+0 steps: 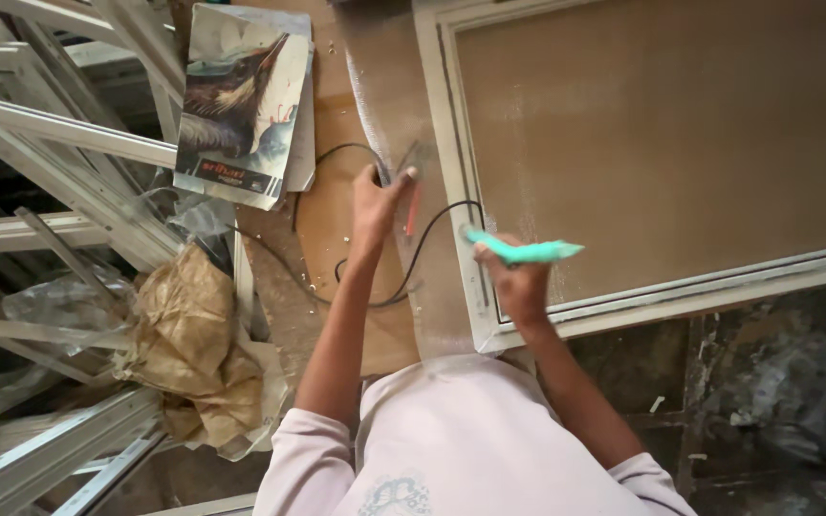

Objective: The person presses a black rubber spline into the channel of an aluminum window frame to secure a sheet of mesh, using a green spline roller. They reposition the frame, unroll and align the mesh, press the spline along the edges by hand and with the roller, and trim excess mesh at the frame edge.

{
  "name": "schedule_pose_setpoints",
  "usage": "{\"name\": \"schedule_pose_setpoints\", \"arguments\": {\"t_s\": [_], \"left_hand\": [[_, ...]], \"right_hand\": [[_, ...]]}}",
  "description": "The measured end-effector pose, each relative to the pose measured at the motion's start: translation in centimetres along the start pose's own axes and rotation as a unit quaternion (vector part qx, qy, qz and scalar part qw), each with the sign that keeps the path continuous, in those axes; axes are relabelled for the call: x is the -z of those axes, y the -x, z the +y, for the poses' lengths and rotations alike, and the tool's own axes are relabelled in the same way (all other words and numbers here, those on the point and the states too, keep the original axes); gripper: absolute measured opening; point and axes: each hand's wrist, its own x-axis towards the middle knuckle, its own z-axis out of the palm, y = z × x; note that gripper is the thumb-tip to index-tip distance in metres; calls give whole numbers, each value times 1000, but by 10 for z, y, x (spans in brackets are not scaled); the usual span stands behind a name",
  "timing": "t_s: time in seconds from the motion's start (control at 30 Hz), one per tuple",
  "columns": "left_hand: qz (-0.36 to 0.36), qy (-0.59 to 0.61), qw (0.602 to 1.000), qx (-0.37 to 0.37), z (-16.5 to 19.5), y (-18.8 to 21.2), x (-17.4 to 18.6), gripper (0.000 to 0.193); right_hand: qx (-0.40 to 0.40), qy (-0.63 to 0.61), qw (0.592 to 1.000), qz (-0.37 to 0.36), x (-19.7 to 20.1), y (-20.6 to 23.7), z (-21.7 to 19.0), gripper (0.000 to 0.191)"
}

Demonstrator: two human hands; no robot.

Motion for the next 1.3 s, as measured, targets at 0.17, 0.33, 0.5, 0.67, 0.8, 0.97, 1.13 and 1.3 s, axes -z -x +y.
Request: {"name": "schedule_pose_setpoints", "arguments": {"t_s": [0.17,0.33,0.5,0.67,0.8,0.97,1.13,1.3], "left_hand": [[-46,156,986,38,-1,6,4,26],[-3,219,976,-4,-10,10,-2,15],[92,275,957,-7,-21,12,-8,16],[12,277,957,90,-5,13,-1,23],[-62,188,978,63,2,26,4,33],[-20,184,979,80,-1,36,-1,33],[-5,200,978,68,3,46,-1,35],[-1,175,983,57,9,57,0,25]], "right_hand": [[59,79,994,-44,-20,19,4,27],[11,116,992,-47,-20,20,1,25],[71,131,988,-43,-24,20,2,27],[-12,92,994,-59,-16,17,10,25],[0,-42,999,14,2,-7,6,22],[-6,188,980,64,4,-60,-3,24],[25,358,932,53,-7,-78,-3,31],[30,465,883,59,-25,-79,1,42]]}}
